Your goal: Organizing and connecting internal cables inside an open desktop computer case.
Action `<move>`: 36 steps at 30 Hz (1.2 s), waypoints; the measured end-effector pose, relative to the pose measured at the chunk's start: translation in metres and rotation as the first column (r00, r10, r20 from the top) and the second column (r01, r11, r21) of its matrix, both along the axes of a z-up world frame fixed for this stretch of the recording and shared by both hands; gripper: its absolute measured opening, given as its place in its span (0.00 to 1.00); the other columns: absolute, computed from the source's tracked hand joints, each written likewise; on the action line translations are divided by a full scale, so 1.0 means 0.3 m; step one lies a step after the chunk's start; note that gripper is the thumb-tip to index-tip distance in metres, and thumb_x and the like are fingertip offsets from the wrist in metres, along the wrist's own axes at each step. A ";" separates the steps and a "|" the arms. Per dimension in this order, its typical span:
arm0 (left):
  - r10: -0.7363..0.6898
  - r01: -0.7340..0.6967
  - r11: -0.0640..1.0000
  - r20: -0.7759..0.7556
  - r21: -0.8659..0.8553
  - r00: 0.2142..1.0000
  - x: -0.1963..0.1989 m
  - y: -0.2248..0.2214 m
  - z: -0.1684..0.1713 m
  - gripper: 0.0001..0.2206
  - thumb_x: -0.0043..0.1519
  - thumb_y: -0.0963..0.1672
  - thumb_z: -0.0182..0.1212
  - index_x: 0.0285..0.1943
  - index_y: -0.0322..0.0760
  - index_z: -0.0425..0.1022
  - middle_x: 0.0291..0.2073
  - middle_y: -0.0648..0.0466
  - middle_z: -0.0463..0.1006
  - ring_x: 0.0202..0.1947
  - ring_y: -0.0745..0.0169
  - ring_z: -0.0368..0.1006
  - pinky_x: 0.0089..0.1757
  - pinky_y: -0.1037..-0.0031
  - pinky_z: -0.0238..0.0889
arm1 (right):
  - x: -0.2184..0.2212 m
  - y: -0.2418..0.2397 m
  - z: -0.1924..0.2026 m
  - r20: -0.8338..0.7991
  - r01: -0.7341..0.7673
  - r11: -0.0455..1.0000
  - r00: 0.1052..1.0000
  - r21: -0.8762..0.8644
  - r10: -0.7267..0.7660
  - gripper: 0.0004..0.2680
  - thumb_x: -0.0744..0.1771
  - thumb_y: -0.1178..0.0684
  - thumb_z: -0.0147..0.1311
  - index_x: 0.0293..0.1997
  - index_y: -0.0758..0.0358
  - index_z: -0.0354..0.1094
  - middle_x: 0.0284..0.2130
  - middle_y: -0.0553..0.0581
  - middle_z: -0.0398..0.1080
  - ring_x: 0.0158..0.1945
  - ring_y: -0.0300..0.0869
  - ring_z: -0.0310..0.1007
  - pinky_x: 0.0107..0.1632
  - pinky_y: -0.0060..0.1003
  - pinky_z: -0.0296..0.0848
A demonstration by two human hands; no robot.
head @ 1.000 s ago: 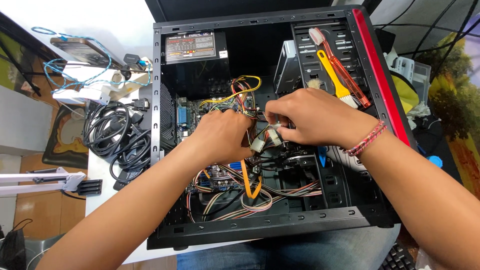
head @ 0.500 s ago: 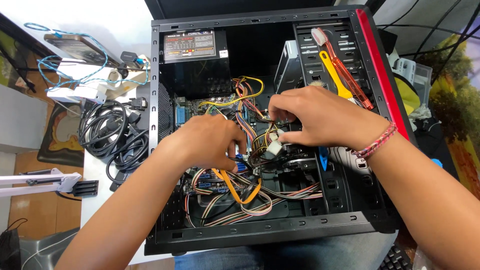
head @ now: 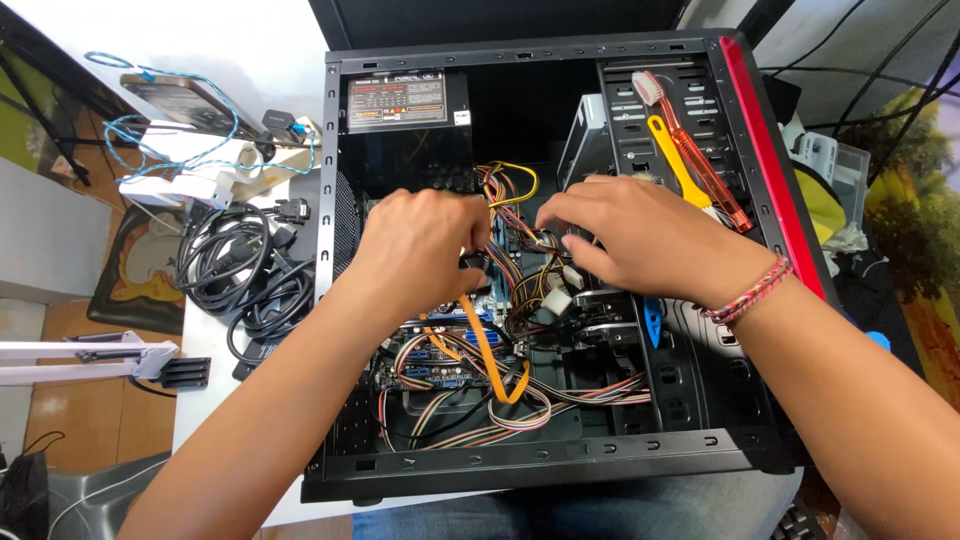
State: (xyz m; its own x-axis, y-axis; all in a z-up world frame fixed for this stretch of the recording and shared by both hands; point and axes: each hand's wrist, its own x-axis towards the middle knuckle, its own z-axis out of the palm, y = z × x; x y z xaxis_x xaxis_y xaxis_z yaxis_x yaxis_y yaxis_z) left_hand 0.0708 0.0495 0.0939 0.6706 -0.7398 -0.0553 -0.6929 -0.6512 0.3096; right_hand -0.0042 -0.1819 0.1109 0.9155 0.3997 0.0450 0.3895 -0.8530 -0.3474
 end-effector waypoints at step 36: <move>-0.396 0.384 0.915 0.097 0.124 0.913 0.038 -0.086 -0.145 0.14 0.49 0.35 0.68 0.40 0.46 0.82 0.36 0.48 0.81 0.38 0.45 0.80 0.36 0.60 0.73 | 0.001 0.003 -0.005 0.124 -0.018 0.999 0.992 -0.026 0.021 0.08 0.59 0.55 0.59 0.39 0.58 0.72 0.23 0.58 0.72 0.31 0.54 0.73 0.40 0.50 0.71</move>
State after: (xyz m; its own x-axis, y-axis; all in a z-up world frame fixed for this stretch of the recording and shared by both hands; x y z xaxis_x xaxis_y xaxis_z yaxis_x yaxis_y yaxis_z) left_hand 0.0823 0.0237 0.0505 0.3358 -0.9384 -0.0815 -0.9254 -0.3448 0.1574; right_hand -0.0039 -0.1810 0.1094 0.8955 0.4198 0.1477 0.4449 -0.8526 -0.2740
